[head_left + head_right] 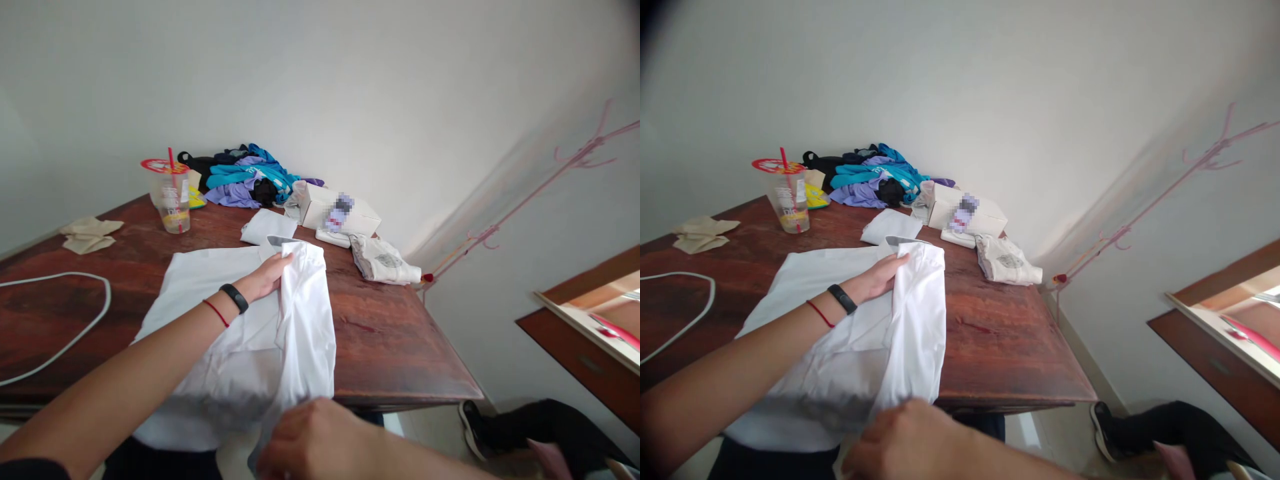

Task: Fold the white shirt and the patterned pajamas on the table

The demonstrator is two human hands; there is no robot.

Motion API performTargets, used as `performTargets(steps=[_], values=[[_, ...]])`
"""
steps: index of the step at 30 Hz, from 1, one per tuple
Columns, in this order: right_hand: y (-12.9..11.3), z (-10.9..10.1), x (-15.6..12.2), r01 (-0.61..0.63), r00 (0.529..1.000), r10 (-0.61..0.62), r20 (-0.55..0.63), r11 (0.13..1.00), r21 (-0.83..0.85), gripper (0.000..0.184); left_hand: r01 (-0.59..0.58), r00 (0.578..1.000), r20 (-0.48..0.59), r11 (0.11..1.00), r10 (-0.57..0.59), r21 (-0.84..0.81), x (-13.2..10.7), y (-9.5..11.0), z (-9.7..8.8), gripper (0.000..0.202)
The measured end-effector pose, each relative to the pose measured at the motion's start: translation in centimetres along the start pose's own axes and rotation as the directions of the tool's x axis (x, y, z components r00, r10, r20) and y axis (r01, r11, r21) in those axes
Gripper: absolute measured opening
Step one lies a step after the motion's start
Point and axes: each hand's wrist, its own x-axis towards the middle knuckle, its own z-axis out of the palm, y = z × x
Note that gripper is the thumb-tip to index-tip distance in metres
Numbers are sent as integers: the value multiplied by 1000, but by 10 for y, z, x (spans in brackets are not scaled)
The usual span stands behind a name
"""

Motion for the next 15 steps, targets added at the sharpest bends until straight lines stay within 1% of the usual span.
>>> performTargets(steps=[1, 2, 3, 4, 5, 6, 8, 10, 12, 13, 14, 15], values=[[15, -14, 6, -9, 994, 5, -112, 999, -36, 22, -47, 998, -38, 998, 48, 39, 2, -1, -1, 33], [31, -28, 11, -21, 969, 2, -246, 997, -75, 24, -97, 992, -75, 992, 103, 82, 4, -3, -3, 33], [49, -40, 17, -29, 931, -10, -365, 994, -103, 24, -143, 982, -109, 982, 157, 124, 6, -4, -5, 35], [67, -50, 22, -36, 896, -24, -443, 991, -127, 24, -181, 969, -141, 970, 205, 165, 9, -4, -8, 39], [84, -57, 27, -51, 872, -27, -489, 988, -145, 26, -208, 955, -169, 957, 243, 201, 11, -4, -11, 43], [101, -60, 32, -66, 868, -23, -496, 985, -161, 33, -226, 943, -194, 947, 271, 228, 13, -3, -14, 47], [129, -60, 39, -94, 896, 7, -444, 980, -175, 55, -269, 905, -249, 916, 346, 297, 15, 1, -17, 51], [146, -54, 43, -109, 932, 44, -361, 981, -160, 71, -344, 833, -275, 838, 481, 423, 11, 7, -15, 45], [153, -48, 45, -107, 946, 63, -318, 987, -121, 76, -420, 751, -231, 718, 619, 555, 1, 12, -8, 38], [154, -46, 45, -98, 945, 61, -322, 990, -98, 77, -450, 730, -180, 662, 660, 600, -4, 14, -2, 36], [154, -45, 44, -82, 939, 52, -340, 994, -73, 76, -477, 728, -119, 623, 675, 620, -10, 15, 3, 36], [154, -46, 43, -55, 928, 36, -371, 998, -42, 70, -501, 738, -44, 590, 674, 634, -16, 15, 9, 38]])
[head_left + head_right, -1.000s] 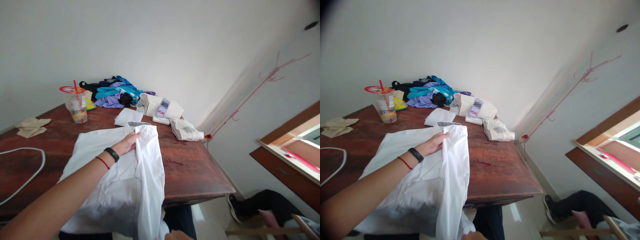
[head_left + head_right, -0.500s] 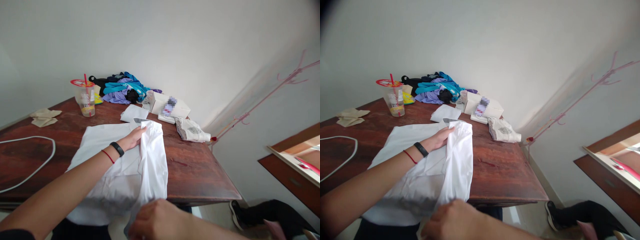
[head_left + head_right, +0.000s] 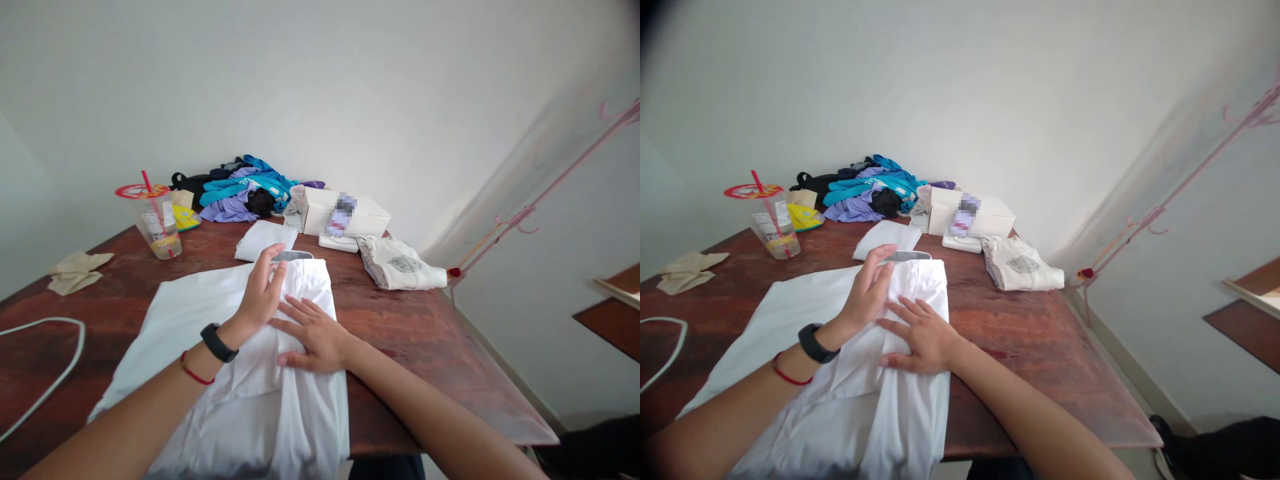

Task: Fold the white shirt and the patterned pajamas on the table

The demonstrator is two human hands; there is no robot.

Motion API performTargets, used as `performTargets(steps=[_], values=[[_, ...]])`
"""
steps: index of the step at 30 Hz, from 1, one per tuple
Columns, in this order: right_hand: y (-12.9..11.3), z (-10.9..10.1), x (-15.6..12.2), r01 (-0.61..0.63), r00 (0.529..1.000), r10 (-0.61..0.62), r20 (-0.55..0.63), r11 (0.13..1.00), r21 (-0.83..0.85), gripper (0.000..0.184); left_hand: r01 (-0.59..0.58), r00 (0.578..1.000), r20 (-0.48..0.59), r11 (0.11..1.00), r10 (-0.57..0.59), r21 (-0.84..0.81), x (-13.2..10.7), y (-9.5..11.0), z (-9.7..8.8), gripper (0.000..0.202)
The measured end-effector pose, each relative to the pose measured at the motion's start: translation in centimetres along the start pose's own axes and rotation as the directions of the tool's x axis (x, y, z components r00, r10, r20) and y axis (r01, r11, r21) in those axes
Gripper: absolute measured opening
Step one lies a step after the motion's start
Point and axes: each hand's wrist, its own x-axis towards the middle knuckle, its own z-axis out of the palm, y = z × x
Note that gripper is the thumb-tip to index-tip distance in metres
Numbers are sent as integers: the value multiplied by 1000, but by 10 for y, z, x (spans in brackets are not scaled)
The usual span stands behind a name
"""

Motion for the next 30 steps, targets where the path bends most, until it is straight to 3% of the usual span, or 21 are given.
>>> performTargets(steps=[2, 3, 6, 8, 10, 13, 16, 19, 23, 30], values=[[1, -3, -2, 32, 993, -18, -115, 992, 123, 49, -76, 980, 183, 997, 73, 13, -9, 7, 4, 40], [3, -4, -4, 43, 980, -2, -197, 978, 203, 41, -111, 950, 295, 994, 102, 15, -12, 7, 5, 41], [11, -6, -8, 60, 898, 121, -423, 919, 389, 29, -188, 801, 584, 981, 130, 39, -18, -1, 7, 46], [17, -6, -10, 61, 848, 178, -500, 904, 424, 22, -225, 727, 679, 969, 99, 100, -18, -9, 7, 51], [20, -6, -11, 56, 825, 209, -525, 893, 446, 24, -257, 690, 723, 947, 41, 192, -18, -13, 6, 52], [23, -5, -11, 34, 787, 315, -530, 836, 547, 46, -329, 638, 769, 888, -41, 321, -20, -16, 7, 53], [26, -4, -11, -16, 730, 455, -510, 757, 653, 62, -452, 600, 800, 813, -28, 367, -22, -18, 7, 54], [30, -1, -10, -56, 694, 531, -486, 713, 699, 66, -532, 569, 823, 766, 7, 361, -23, -19, 7, 57], [32, 2, -11, -75, 699, 549, -458, 693, 717, 67, -524, 539, 842, 773, -25, 359, -20, -19, 7, 67], [34, -7, -11, -16, 759, 460, -460, 720, 693, 76, -503, 568, 821, 763, -62, 406, -21, -19, 9, 66]])
